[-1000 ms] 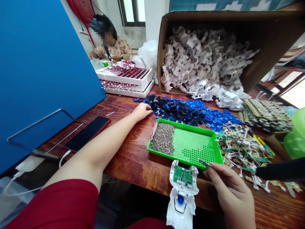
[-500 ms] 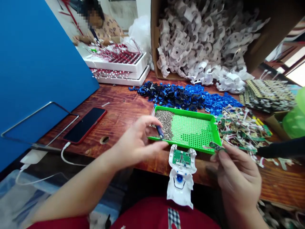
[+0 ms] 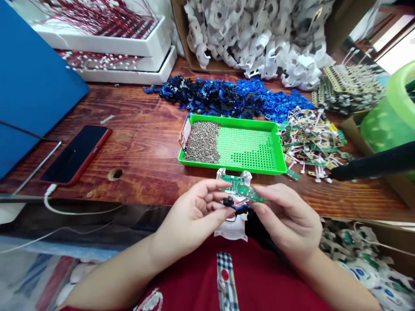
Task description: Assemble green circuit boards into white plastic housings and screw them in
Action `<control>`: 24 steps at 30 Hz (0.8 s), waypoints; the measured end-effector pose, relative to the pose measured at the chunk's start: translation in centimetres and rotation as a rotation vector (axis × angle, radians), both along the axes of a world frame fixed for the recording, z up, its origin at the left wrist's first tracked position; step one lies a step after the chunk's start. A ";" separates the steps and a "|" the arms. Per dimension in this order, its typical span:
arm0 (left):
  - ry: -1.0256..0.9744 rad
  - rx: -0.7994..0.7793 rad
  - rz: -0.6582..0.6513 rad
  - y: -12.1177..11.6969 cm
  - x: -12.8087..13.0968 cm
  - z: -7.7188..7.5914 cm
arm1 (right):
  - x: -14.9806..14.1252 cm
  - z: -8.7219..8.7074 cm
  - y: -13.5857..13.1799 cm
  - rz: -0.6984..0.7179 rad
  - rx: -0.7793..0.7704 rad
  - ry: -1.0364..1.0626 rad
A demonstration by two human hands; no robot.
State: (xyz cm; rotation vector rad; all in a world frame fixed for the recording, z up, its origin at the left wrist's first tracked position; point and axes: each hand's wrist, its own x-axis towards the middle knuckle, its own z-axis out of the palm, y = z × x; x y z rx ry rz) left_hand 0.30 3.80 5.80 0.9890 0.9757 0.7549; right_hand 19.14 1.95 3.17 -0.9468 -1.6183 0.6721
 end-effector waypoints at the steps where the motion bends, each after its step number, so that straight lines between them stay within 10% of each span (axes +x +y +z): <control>1: -0.029 -0.036 0.013 0.0 0.0 0.0 | 0.2 0.0 0.0 0.016 0.034 -0.033; 16: 0.157 0.367 -0.009 -0.3 -0.6 -0.6 | 0.8 0.0 0.9 -0.332 0.282 -0.141; 24: 0.215 0.292 -0.094 -0.4 -0.5 0.0 | 0.6 1.1 1.5 0.208 0.139 -0.180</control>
